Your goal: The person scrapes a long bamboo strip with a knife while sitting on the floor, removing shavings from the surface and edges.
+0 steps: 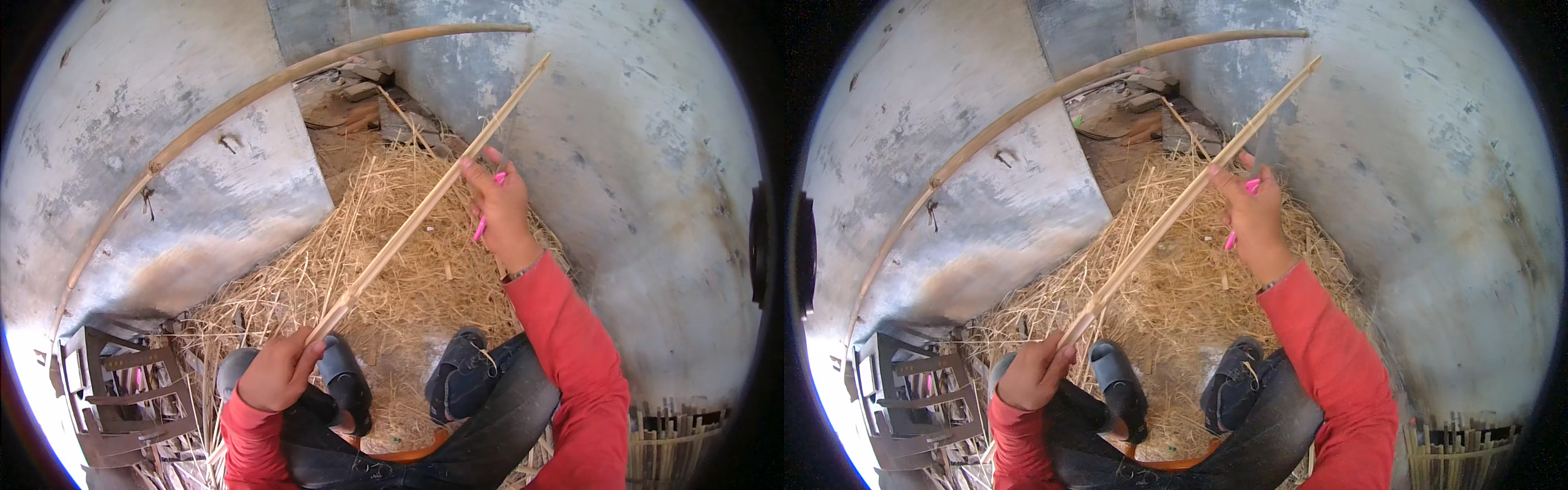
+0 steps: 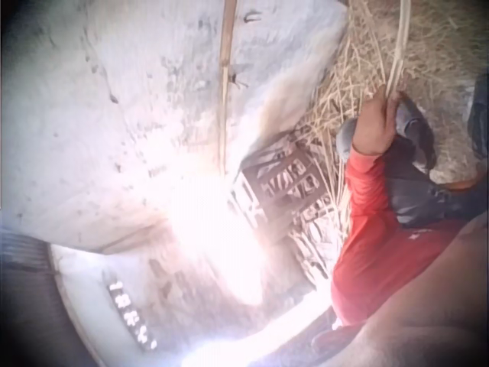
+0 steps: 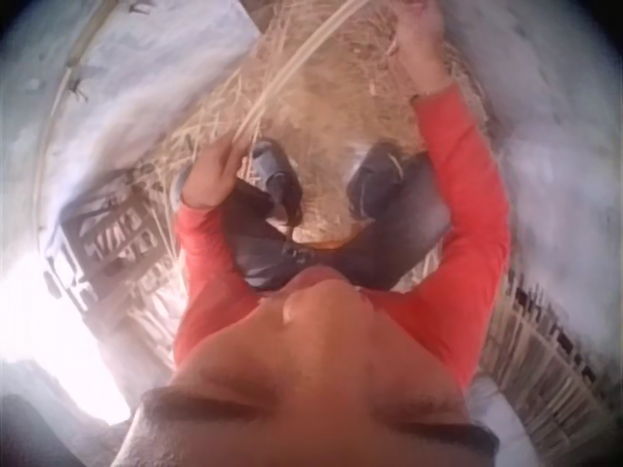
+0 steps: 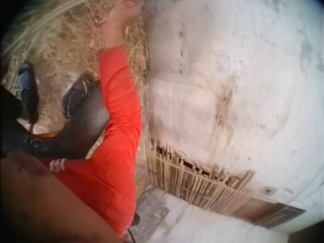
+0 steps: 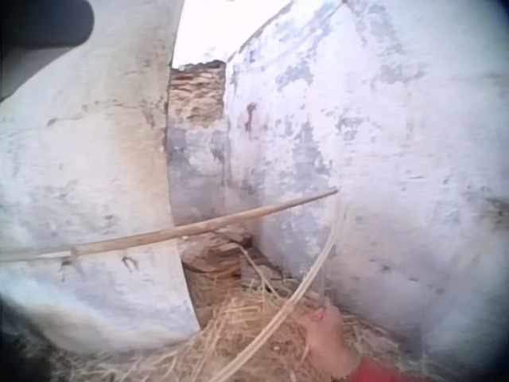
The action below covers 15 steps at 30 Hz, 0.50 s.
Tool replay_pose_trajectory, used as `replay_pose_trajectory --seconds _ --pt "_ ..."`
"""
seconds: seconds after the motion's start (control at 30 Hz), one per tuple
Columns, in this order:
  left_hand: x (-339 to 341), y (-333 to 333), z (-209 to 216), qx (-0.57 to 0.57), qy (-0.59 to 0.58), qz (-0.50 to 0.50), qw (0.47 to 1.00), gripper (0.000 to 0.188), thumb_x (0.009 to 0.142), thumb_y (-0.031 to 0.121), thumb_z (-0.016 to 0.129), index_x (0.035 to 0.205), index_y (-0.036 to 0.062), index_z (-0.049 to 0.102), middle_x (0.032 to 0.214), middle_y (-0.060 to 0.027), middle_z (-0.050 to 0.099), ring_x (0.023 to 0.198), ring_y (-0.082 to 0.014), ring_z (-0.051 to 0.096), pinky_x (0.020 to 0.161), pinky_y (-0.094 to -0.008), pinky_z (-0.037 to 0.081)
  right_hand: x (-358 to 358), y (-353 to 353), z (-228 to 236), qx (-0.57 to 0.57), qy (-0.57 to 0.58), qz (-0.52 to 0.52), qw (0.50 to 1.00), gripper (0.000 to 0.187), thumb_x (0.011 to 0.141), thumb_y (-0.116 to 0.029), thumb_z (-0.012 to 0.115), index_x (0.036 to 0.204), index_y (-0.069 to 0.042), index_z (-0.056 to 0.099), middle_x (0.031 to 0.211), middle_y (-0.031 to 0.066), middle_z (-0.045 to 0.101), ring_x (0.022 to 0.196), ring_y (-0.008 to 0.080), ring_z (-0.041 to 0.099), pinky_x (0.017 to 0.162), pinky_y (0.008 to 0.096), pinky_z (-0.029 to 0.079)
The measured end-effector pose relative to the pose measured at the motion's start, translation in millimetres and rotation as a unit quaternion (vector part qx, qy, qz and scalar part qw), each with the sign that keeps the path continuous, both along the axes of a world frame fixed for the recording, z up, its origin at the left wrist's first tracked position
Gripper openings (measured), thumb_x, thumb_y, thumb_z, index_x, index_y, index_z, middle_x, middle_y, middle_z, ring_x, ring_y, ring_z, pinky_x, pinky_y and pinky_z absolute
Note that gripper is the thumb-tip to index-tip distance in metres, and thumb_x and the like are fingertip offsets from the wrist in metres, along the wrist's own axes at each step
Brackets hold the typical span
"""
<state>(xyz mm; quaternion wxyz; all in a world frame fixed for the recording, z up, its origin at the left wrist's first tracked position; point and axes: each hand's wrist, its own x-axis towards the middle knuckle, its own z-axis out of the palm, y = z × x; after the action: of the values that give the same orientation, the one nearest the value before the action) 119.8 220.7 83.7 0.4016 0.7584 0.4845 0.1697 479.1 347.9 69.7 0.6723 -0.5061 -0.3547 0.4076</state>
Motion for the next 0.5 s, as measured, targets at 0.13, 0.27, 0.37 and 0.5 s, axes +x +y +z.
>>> replay_pose_trajectory --seconds 0.13,0.27,0.37,0.5 --pt "-26.4 -6.9 11.2 -0.062 0.072 -0.038 0.995 0.020 0.108 0.021 0.059 0.103 0.0022 0.064 0.070 -0.0203 0.062 0.066 -0.0415 0.063 0.062 -0.0469 0.046 40.8 5.4 -6.9 0.009 0.087 0.017 0.996 0.053 0.091 -0.029 0.087 0.128 -0.002 0.060 0.092 0.0035 0.070 0.054 0.0029 0.044 0.046 0.0236 0.037" --pt "-39.2 -13.8 9.5 -0.035 0.103 -0.044 0.993 0.024 0.103 0.024 0.066 0.115 0.0034 0.066 0.070 -0.0183 0.064 0.066 -0.0406 0.066 0.061 -0.0446 0.049 57.0 -4.3 -15.5 -0.034 0.024 0.034 0.999 0.042 0.094 -0.031 0.083 0.121 -0.004 0.066 0.090 0.0034 0.070 0.052 0.0028 0.039 0.046 0.0238 0.035" --pt "-21.9 -23.0 0.6 0.057 0.087 -0.013 0.995 0.032 0.099 0.026 0.073 0.120 0.0026 0.067 0.069 -0.0179 0.065 0.064 -0.0394 0.068 0.059 -0.0434 0.051 46.9 -16.5 -14.9 -0.038 0.005 0.063 0.997 0.033 0.097 -0.030 0.080 0.115 -0.005 0.070 0.090 0.0034 0.072 0.050 0.0024 0.037 0.045 0.0231 0.034" --pt "12.4 -24.0 -16.6 0.120 0.004 0.064 0.991 0.031 0.097 0.022 0.074 0.115 -0.0024 0.069 0.062 -0.0140 0.061 0.053 -0.0267 0.063 0.054 -0.0381 0.046 24.3 -27.9 4.9 -0.058 -0.004 0.075 0.996 0.026 0.099 -0.026 0.077 0.111 -0.003 0.073 0.095 0.0056 0.076 0.046 0.0019 0.035 0.044 0.0225 0.034"
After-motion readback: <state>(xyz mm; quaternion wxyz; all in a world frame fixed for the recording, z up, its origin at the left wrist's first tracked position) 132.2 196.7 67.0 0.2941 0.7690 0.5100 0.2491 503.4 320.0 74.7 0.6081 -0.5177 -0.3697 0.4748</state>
